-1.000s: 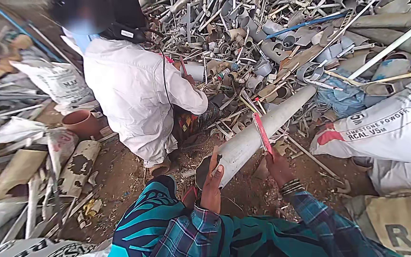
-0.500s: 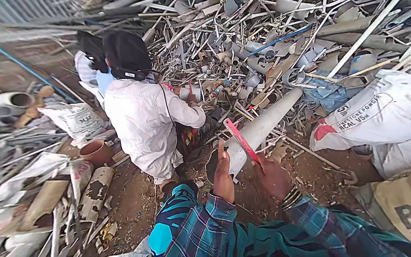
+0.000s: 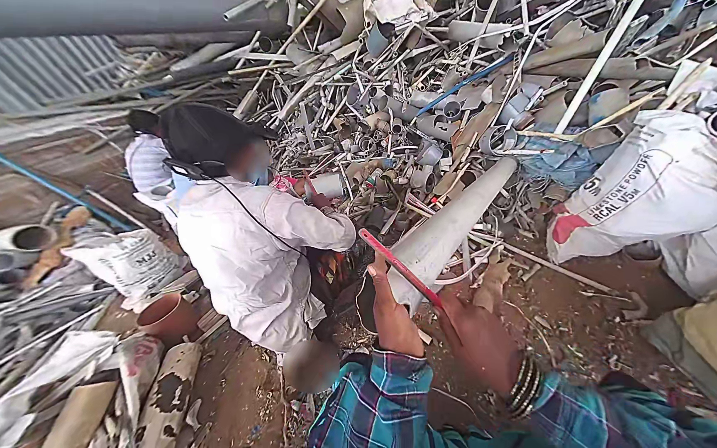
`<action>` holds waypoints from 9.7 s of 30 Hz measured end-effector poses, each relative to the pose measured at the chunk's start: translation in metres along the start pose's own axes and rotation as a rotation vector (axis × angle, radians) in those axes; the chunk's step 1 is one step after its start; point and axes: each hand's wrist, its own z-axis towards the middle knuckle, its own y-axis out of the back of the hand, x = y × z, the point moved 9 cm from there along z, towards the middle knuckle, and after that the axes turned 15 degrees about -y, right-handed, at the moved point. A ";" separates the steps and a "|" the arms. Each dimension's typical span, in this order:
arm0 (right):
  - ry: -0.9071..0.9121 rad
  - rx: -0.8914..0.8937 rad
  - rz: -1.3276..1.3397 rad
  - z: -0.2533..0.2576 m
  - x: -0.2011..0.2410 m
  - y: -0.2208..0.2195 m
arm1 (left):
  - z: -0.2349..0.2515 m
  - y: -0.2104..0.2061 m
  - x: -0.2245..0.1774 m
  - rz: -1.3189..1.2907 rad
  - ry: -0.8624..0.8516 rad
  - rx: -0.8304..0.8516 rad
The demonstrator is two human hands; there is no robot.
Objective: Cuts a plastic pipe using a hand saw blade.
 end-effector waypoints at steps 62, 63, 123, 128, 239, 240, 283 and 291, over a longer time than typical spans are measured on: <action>-0.586 0.669 -0.316 0.043 -0.101 -0.108 | 0.040 0.080 0.053 -0.047 0.113 -0.147; -0.493 0.630 -0.286 0.038 -0.083 -0.100 | 0.040 0.077 0.051 -0.037 0.091 -0.108; 0.143 0.038 -0.115 -0.008 -0.023 -0.095 | 0.042 0.080 0.060 -0.107 0.078 -0.191; 0.112 0.106 -0.122 0.017 -0.059 -0.124 | 0.048 0.095 0.073 -0.102 0.143 -0.279; -0.662 0.720 -0.475 0.079 -0.151 -0.098 | 0.028 0.097 0.076 -0.030 0.204 -0.358; -0.589 0.755 -0.452 0.066 -0.131 -0.104 | 0.029 0.098 0.077 -0.029 0.204 -0.363; -0.575 0.707 -0.283 0.056 -0.135 -0.102 | 0.028 0.109 0.074 0.189 0.178 -0.434; -0.191 0.828 -0.140 -0.016 -0.033 -0.104 | 0.030 0.109 0.072 0.234 0.175 -0.443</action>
